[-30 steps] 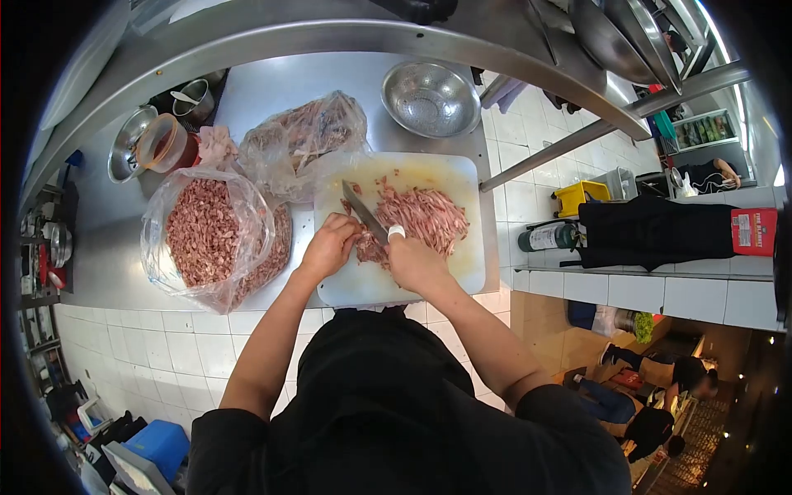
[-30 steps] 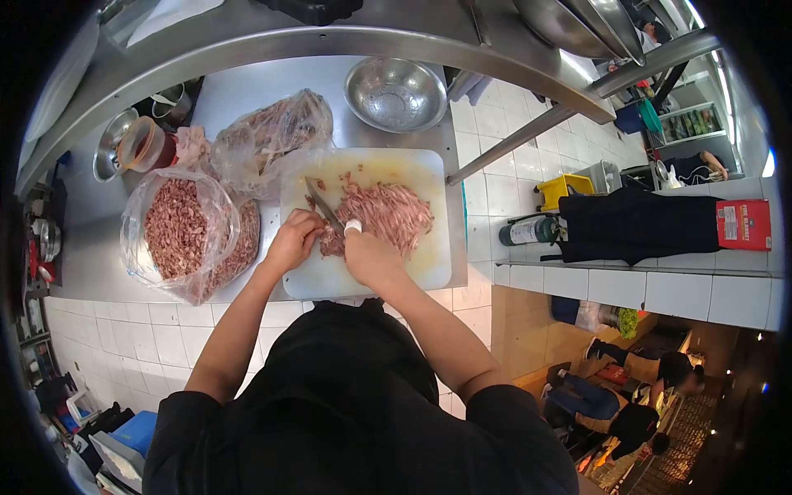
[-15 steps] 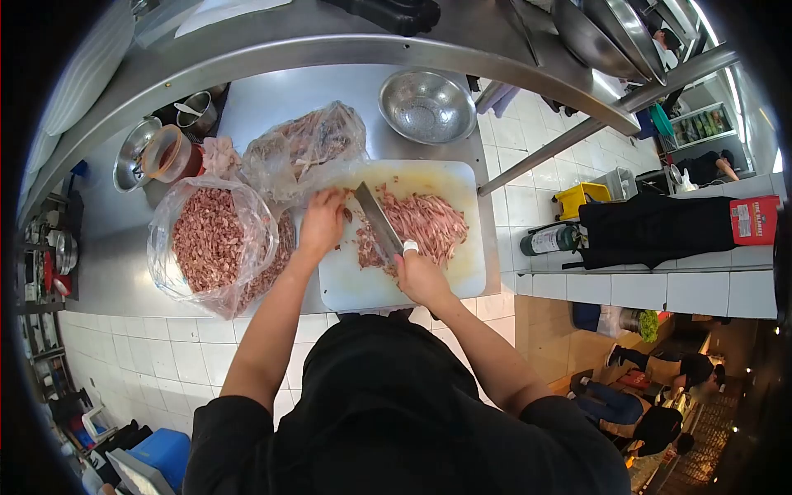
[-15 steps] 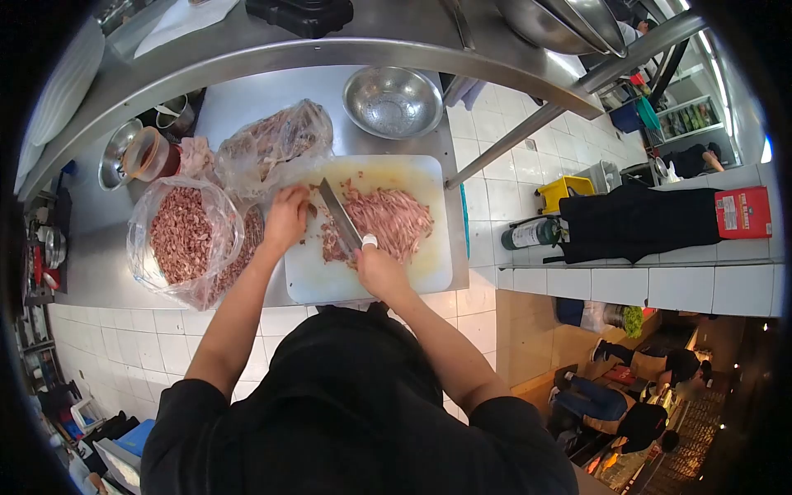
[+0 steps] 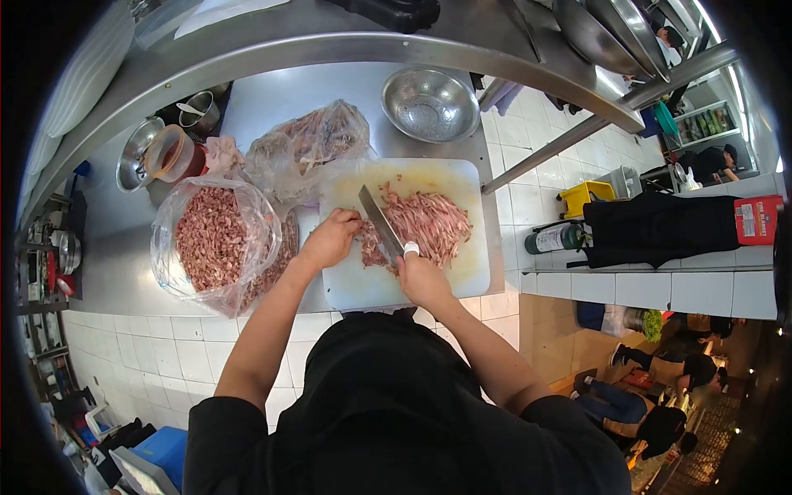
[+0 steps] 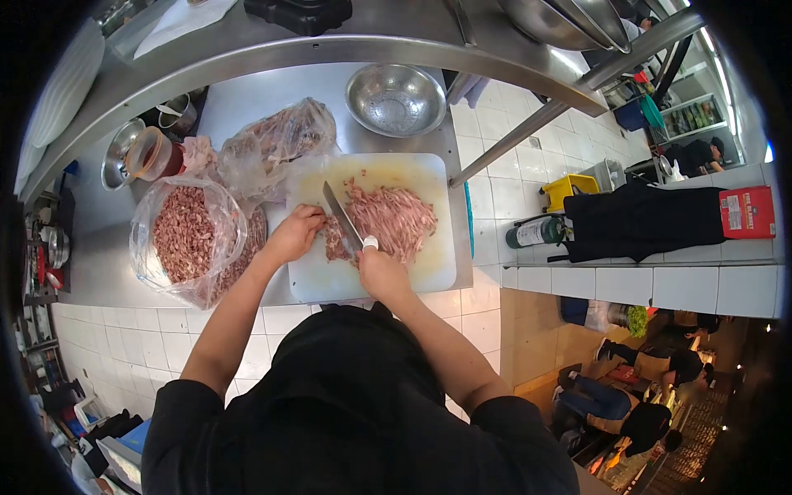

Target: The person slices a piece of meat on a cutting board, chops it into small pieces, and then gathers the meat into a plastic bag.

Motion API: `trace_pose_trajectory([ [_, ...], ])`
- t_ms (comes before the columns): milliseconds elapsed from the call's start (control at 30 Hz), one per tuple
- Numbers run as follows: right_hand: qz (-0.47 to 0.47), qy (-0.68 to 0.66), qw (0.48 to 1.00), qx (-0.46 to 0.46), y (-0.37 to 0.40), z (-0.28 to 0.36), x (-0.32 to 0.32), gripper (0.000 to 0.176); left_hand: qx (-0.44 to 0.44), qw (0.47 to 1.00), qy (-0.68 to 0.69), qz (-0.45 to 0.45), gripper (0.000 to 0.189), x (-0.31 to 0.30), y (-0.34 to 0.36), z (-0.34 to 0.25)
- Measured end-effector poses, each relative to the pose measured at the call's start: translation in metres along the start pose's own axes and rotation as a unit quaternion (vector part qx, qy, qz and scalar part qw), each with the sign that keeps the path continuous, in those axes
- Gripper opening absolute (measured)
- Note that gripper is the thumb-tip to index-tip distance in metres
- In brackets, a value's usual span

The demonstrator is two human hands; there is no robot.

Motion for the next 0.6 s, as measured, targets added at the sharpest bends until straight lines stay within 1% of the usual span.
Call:
trace_pose_trajectory([
  [33, 0.009, 0.002, 1.000, -0.007, 0.000, 0.004, -0.004, 0.036, -0.009, 0.999, 0.031, -0.038, 0.028, -0.004, 0.004, -0.003],
  [67, 0.010, 0.003, 1.000, -0.009, -0.001, 0.007, -0.010, 0.036, -0.011, 0.999, 0.031, -0.041, 0.028, -0.005, 0.005, -0.005],
  [133, 0.030, 0.033, 0.999, -0.026, -0.002, 0.015, -0.022, 0.032, -0.025, 0.993, 0.032, -0.110, 0.028, -0.016, 0.008, -0.004],
  [167, 0.031, 0.035, 0.999, -0.027, -0.003, 0.019, -0.028, 0.032, -0.027, 0.993, 0.033, -0.111, 0.028, -0.019, 0.009, -0.003],
  [233, 0.047, 0.057, 0.996, -0.043, -0.003, 0.028, -0.039, 0.026, -0.048, 0.999, -0.001, -0.024, 0.028, -0.012, 0.012, 0.008],
  [267, 0.049, 0.058, 0.996, -0.044, -0.002, 0.033, -0.045, 0.026, -0.050, 0.998, 0.000, -0.025, 0.028, -0.012, 0.012, 0.011],
  [333, 0.078, 0.070, 0.993, -0.047, 0.001, 0.041, -0.052, 0.023, -0.014, 1.000, 0.007, -0.016, 0.026, -0.005, 0.010, 0.011],
  [467, 0.092, 0.080, 0.991, -0.046, 0.001, 0.041, -0.051, 0.023, -0.021, 0.999, -0.018, -0.017, 0.023, 0.008, 0.006, 0.005],
  [533, 0.095, 0.091, 0.990, -0.046, -0.002, 0.038, -0.051, 0.023, 0.009, 0.998, -0.009, -0.063, 0.020, 0.011, 0.005, 0.000],
  [600, 0.099, 0.088, 0.990, -0.048, -0.002, 0.040, -0.055, 0.023, 0.014, 0.997, -0.014, -0.074, 0.020, 0.015, 0.006, -0.001],
])
Point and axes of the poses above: each hand's wrist, its own y-axis away from the middle knuckle, its own x-axis out of the palm, z = x × y, the point moved 7 cm from there along -y, towards the middle knuckle, and after that the axes turned 11 degrees about y, right-handed, at the moved point
